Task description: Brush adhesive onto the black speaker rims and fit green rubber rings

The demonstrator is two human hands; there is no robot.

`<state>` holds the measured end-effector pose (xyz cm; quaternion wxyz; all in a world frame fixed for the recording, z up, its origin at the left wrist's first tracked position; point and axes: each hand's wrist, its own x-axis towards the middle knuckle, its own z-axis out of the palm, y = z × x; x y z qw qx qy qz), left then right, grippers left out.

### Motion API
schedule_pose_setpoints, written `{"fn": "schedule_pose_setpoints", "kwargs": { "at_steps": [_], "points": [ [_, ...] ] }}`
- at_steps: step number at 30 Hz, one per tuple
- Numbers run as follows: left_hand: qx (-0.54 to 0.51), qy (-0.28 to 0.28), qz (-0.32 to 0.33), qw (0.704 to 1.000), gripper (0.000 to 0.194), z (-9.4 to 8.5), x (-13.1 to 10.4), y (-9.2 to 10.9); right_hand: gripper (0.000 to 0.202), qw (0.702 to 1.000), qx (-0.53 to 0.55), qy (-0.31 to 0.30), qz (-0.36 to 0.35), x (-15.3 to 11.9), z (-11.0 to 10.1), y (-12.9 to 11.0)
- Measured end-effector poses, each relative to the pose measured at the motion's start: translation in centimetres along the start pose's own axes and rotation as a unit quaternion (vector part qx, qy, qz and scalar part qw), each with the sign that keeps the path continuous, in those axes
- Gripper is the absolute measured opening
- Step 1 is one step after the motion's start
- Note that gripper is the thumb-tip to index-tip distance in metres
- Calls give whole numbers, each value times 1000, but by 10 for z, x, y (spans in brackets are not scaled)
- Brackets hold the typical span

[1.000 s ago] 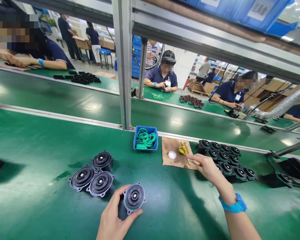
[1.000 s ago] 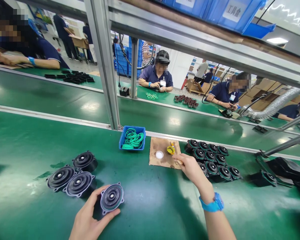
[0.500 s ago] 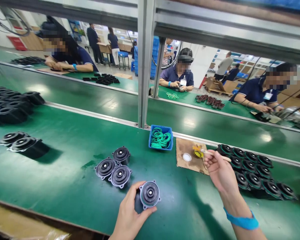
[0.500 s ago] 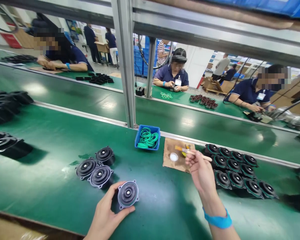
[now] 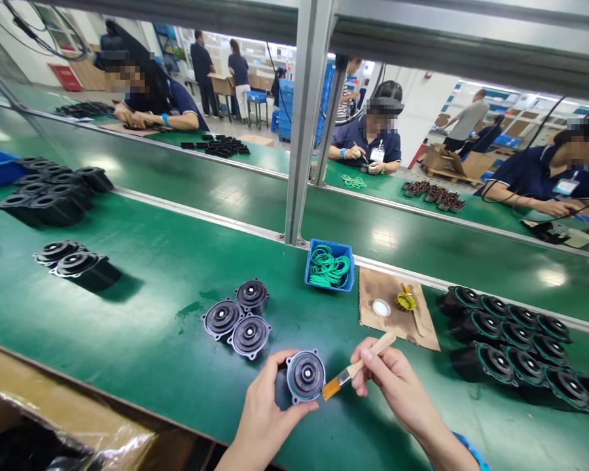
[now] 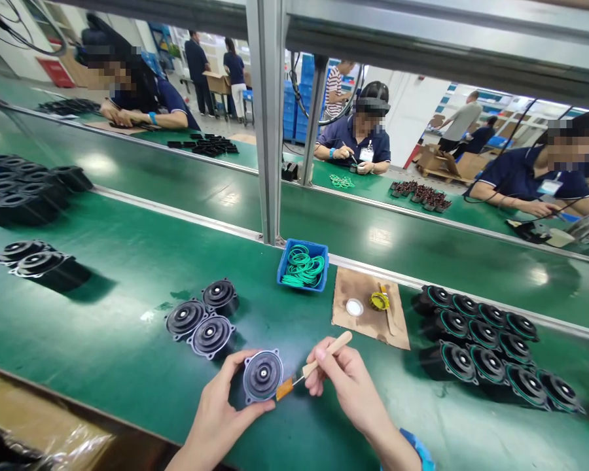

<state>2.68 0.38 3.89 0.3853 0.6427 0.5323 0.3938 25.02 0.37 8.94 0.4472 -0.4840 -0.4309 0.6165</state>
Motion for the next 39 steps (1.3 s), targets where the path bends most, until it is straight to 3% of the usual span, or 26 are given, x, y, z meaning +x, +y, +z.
{"fn": "schedule_pose_setpoints", "kwargs": {
  "at_steps": [9, 24, 27, 30, 34, 39],
  "points": [
    [-9, -6, -4, 1000, 52, 0, 0, -1, 46, 998, -60, -10, -10, 8, -1, -6],
    [-2, -20, 2, 1000, 56, 2, -3, -10, 46, 990, -114, 10, -84, 27, 8, -25],
    [19, 15, 43, 999, 60, 5, -6, -17, 47, 988, -110, 43, -95, 23, 8, -27],
    [51, 67, 130, 988, 61, 7, -8, -22, 46, 981, -127, 90, -120, 16, 8, -26],
    [80, 100, 225, 966, 47, 6, -7, -19, 45, 959, -187, 117, -175, 6, 15, -25],
    [96, 111, 256, 955, 36, 4, -5, -14, 42, 928, -255, 113, -249, -2, 23, -28]
  ]
}}
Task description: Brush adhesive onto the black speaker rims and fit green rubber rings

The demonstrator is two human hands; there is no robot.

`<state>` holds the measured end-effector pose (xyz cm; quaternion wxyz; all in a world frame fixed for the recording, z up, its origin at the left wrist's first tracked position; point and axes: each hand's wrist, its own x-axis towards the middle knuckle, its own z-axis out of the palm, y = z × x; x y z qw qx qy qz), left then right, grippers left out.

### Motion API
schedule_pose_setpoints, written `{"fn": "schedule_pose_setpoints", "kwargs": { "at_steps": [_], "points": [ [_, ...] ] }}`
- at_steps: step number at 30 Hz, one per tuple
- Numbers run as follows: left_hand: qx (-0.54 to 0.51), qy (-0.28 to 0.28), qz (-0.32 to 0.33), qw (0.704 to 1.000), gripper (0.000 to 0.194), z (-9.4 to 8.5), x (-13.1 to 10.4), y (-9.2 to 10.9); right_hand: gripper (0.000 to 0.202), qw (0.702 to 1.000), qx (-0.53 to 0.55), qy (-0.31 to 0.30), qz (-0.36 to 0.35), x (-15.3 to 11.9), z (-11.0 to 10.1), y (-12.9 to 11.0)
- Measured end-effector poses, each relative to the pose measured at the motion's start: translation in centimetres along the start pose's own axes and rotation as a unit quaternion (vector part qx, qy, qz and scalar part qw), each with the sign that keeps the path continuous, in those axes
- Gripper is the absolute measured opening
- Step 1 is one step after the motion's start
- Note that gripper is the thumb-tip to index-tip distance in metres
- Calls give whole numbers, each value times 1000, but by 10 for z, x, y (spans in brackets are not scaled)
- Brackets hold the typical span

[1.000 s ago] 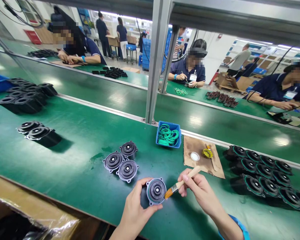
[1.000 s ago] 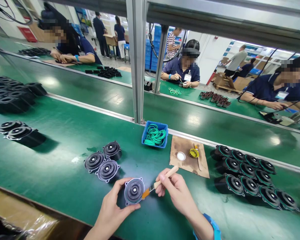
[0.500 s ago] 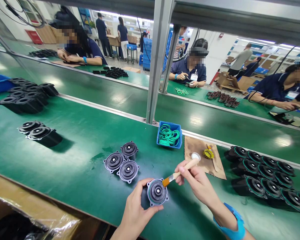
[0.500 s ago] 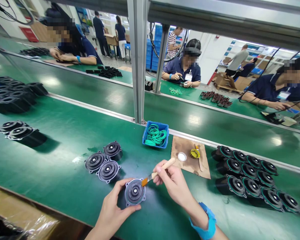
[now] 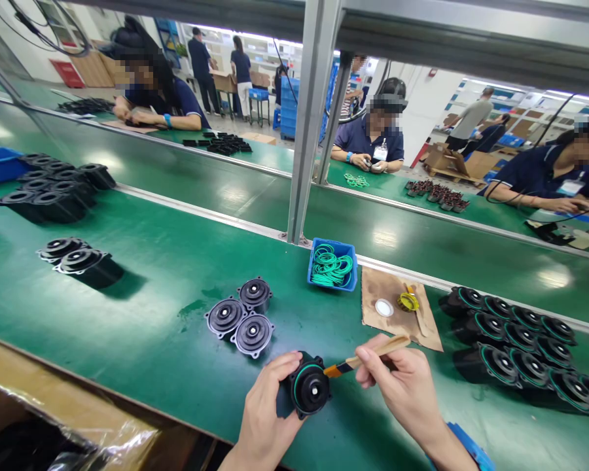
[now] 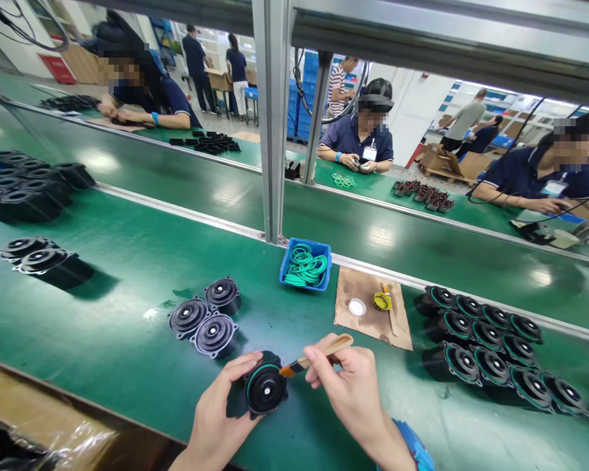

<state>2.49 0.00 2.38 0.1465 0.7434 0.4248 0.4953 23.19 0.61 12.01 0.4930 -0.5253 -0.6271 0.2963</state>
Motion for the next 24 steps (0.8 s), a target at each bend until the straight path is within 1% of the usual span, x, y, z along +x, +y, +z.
{"fn": "schedule_pose_setpoints", "kwargs": {
  "at_steps": [3, 6, 11, 16, 19, 24],
  "points": [
    [1, 2, 5, 1000, 35, 0, 0, 1, 41, 999, -36, -1, -37, -1, 0, -1],
    [6, 9, 22, 1000, 34, 0, 1, 1, 40, 996, -60, 2, -61, 0, 1, -2],
    [20, 8, 65, 998, 31, -1, 2, 2, 39, 993, -75, -1, -94, 1, 5, -6],
    [19, 9, 75, 997, 30, -2, 6, 5, 32, 986, -87, -19, -143, 1, 7, -8],
    [12, 8, 76, 997, 33, -2, 5, 5, 27, 976, -110, -44, -182, 1, 7, -11],
    [3, -8, 60, 998, 39, -1, -2, -2, 20, 948, -142, -116, -259, -4, 9, -15]
  ]
}}
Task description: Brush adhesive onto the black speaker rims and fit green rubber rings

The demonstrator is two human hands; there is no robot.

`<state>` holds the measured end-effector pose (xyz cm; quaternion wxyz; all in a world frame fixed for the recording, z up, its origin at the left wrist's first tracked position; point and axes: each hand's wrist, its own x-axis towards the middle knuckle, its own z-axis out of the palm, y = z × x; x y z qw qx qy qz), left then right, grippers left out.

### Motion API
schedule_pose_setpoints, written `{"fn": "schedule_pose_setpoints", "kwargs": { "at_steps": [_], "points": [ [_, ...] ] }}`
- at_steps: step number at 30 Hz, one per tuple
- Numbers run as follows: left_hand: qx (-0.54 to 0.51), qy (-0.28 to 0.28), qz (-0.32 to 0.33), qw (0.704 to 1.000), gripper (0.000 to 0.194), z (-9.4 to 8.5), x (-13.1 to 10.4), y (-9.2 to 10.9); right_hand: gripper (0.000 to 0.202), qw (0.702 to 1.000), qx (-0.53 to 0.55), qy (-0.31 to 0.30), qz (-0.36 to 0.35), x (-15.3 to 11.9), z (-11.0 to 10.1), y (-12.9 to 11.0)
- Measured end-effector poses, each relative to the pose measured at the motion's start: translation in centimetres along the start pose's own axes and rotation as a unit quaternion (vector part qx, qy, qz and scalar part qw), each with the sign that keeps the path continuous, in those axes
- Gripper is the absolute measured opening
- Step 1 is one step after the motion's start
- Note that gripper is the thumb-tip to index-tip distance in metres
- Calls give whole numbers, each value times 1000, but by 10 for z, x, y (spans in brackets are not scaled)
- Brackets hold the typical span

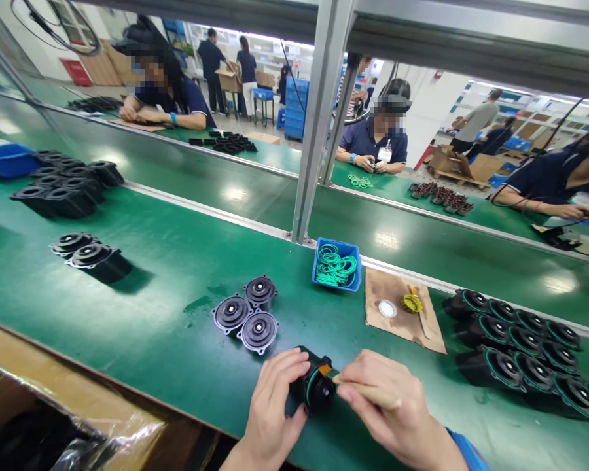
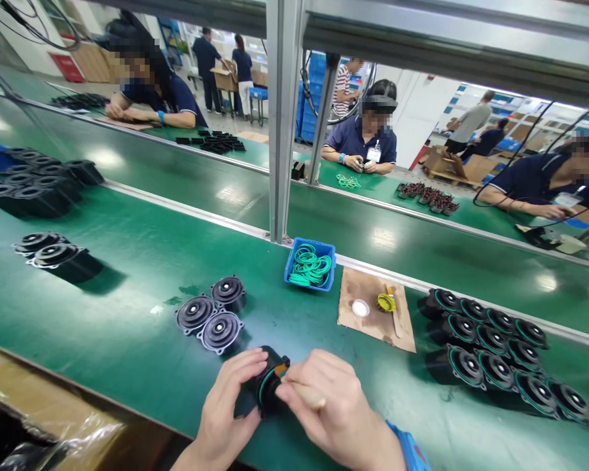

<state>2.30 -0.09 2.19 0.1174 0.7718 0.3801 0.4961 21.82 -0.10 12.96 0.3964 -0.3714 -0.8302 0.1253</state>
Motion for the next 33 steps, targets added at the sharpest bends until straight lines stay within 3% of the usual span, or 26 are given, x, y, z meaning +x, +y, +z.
{"fn": "schedule_pose_setpoints", "kwargs": {
  "at_steps": [7, 11, 15, 22, 29, 33],
  "points": [
    [-11, 2, -8, 1000, 50, 0, 2, 1, 25, 989, -72, -94, -89, -1, -4, -13],
    [-10, 9, -1, 1000, 48, 0, 4, 3, 28, 975, -138, -102, -140, -3, 0, -22],
    [-11, 8, 0, 1000, 46, 2, 1, 1, 23, 965, -179, -124, -149, -8, 4, -27],
    [-18, 11, -22, 1000, 48, 3, 0, 1, 13, 951, -200, -142, -189, -14, 7, -27],
    [-27, 16, -54, 998, 41, 1, 5, 3, 34, 939, -213, -146, -228, -18, 10, -22],
    [-26, 19, -62, 998, 41, -1, 8, 4, 25, 933, -219, -166, -231, -19, 6, -21]
  ]
}}
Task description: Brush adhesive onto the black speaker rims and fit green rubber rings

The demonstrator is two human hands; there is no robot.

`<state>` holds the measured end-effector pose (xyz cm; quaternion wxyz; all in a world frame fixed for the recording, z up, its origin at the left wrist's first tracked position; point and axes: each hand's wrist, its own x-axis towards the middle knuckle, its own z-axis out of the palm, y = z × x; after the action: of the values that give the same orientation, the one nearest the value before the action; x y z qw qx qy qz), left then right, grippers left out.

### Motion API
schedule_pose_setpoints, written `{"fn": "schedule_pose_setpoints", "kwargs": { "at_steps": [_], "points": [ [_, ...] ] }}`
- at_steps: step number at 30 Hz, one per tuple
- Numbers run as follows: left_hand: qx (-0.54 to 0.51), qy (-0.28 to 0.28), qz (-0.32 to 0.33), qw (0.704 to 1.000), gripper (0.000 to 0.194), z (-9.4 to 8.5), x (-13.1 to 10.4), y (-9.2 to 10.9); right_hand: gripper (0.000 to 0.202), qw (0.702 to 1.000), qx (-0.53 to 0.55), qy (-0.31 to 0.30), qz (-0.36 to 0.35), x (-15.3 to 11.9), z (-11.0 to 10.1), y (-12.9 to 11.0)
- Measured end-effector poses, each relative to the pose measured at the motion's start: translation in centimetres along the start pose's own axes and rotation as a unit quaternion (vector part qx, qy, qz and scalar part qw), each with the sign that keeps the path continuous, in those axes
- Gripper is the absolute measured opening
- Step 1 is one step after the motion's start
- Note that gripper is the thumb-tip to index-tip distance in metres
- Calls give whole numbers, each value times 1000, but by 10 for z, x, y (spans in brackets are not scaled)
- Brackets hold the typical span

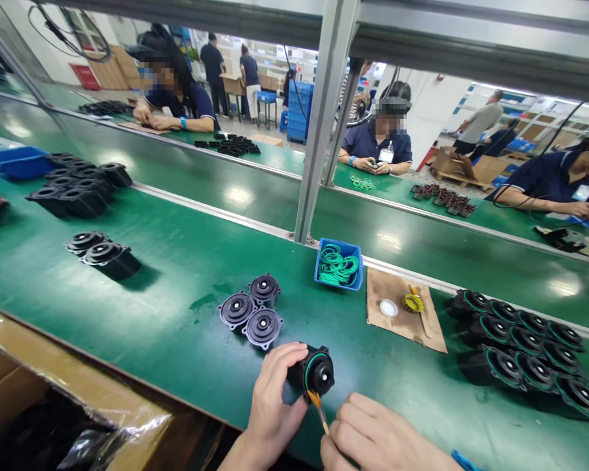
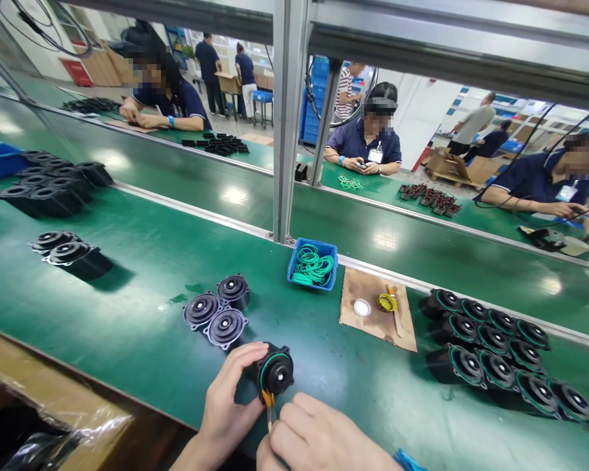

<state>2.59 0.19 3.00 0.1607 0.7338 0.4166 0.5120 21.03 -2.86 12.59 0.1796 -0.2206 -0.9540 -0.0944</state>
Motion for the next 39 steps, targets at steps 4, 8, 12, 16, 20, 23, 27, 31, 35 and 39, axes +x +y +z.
{"fn": "schedule_pose_setpoints", "kwargs": {
  "at_steps": [4, 8, 12, 16, 20, 23, 27, 31, 35, 39],
  "points": [
    [1, 9, 3, 1000, 39, -1, 3, 1, 20, 1000, 0, -25, -5, 0, -4, 1],
    [-4, 21, -17, 1000, 39, -1, 4, 1, 27, 1000, 6, -23, 4, 1, -3, 4],
    [-28, 20, -63, 997, 42, -1, 1, -1, 30, 998, 45, 24, 44, -1, -10, 8],
    [-66, 3, -136, 988, 54, -2, -1, -1, 23, 968, 164, 121, 146, -10, -26, 15],
    [-108, -20, -219, 969, 63, -5, -1, 2, 24, 925, 203, 205, 248, -30, -27, 23],
    [-144, -32, -266, 953, 64, -6, 1, 5, 23, 889, 196, 239, 336, -42, -18, 25],
    [-189, -38, -295, 936, 61, -8, 4, 10, 22, 866, 208, 252, 379, -45, -12, 24],
    [-198, -36, -296, 934, 61, -10, 6, 15, 22, 871, 202, 244, 376, -45, -11, 23],
    [-189, -44, -285, 939, 61, -11, 5, 17, 22, 885, 173, 229, 366, -51, -9, 21],
    [-170, -53, -268, 947, 64, -9, 3, 17, 16, 897, 178, 211, 346, -51, -7, 19]
  ]
}}
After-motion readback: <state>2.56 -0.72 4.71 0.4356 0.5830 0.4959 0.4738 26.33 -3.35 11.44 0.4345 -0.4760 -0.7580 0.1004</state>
